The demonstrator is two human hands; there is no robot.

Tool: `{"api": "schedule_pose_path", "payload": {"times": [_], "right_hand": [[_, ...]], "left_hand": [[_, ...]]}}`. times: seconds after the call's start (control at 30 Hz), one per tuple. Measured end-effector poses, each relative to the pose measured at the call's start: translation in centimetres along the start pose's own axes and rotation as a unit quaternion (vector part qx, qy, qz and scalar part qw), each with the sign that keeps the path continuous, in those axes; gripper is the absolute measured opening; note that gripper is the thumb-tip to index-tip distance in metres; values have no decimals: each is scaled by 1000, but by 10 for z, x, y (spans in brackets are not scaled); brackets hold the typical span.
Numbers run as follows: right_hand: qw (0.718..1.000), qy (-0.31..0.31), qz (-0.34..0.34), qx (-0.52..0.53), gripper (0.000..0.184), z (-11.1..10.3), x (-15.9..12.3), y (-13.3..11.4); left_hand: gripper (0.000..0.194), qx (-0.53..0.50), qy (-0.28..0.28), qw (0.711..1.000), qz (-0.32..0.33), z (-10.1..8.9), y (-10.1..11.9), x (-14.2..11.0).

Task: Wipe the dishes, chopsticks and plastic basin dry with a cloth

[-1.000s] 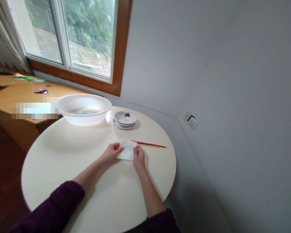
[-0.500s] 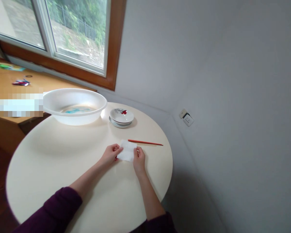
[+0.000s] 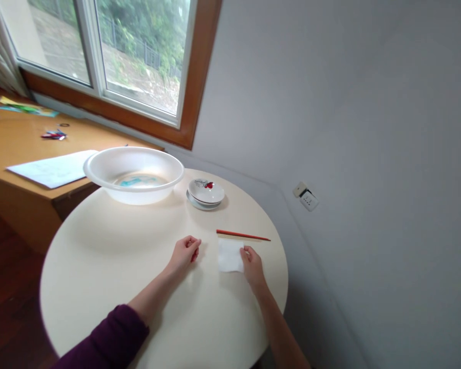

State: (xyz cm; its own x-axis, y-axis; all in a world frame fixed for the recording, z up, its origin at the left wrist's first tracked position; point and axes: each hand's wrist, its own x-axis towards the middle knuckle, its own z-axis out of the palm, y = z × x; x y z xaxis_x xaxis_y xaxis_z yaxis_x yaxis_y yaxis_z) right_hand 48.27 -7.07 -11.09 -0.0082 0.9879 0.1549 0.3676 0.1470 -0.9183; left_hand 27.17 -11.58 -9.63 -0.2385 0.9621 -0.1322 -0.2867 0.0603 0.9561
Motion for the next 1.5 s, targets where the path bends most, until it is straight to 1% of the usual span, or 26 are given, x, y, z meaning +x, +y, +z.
{"api": "schedule_pose_path", "payload": {"times": [0.13, 0.27, 0.37, 0.5, 0.6, 0.67, 0.73, 0.8, 0.83, 0.87, 0.9, 0.97, 1.03, 1.07, 1.1, 1.17, 1.23, 1.3, 1.37, 1.5], "right_hand": [[995, -34, 14, -89, 35, -33, 1, 4], [979, -48, 28, -198, 23, -55, 2, 3], [957, -57, 45, -280, 19, -65, 3, 2], [920, -54, 61, -383, 20, -75, 5, 1], [893, -47, 62, -444, 20, -78, 8, -1], [882, -48, 49, -467, 21, -76, 10, -7], [877, -56, 23, -477, 21, -69, 13, -16], [876, -73, -26, -477, 22, -58, 13, -29], [871, -91, -83, -475, 23, -50, 12, -36], [870, -100, -133, -463, 24, -42, 11, -43], [871, -104, -168, -450, 25, -32, 8, -49], [873, -116, -224, -418, 29, -11, 0, -61], [864, -152, -269, -397, 39, 10, -10, -71], [859, -172, -278, -395, 44, 21, -14, -74], [852, -196, -281, -395, 49, 31, -19, -76], [842, -243, -277, -395, 57, 48, -24, -78], [836, -275, -266, -392, 63, 63, -27, -76], [836, -290, -257, -389, 66, 74, -27, -71], [836, -298, -247, -388, 65, 82, -27, -65], [832, -313, -231, -396, 62, 90, -25, -54]], "left_hand": [[37, 1, 5, 1000, 0, -8, -2, 1], [38, 34, 7, 999, 17, -10, -3, 1], [37, 64, 21, 997, 43, -10, -1, 1], [39, 92, 46, 991, 84, -13, 4, -1], [38, 124, 55, 984, 112, -22, 11, -6], [38, 162, 49, 977, 133, -32, 18, -10], [34, 220, 34, 961, 164, -46, 27, -14], [26, 302, 17, 931, 206, -63, 39, -16], [25, 337, -2, 914, 227, -72, 44, -16], [28, 375, -25, 893, 247, -81, 50, -16], [35, 425, -55, 866, 257, -91, 55, -15], [48, 529, -92, 802, 262, -108, 64, -12], [55, 604, -124, 740, 269, -122, 70, -7], [57, 627, -136, 717, 273, -127, 71, -5], [59, 643, -146, 701, 272, -131, 71, -2], [61, 664, -162, 682, 260, -135, 68, 2], [62, 677, -177, 674, 238, -137, 62, 6], [62, 689, -191, 666, 212, -137, 53, 8], [62, 702, -198, 657, 190, -138, 44, 9], [62, 720, -198, 640, 184, -140, 33, 10]]}}
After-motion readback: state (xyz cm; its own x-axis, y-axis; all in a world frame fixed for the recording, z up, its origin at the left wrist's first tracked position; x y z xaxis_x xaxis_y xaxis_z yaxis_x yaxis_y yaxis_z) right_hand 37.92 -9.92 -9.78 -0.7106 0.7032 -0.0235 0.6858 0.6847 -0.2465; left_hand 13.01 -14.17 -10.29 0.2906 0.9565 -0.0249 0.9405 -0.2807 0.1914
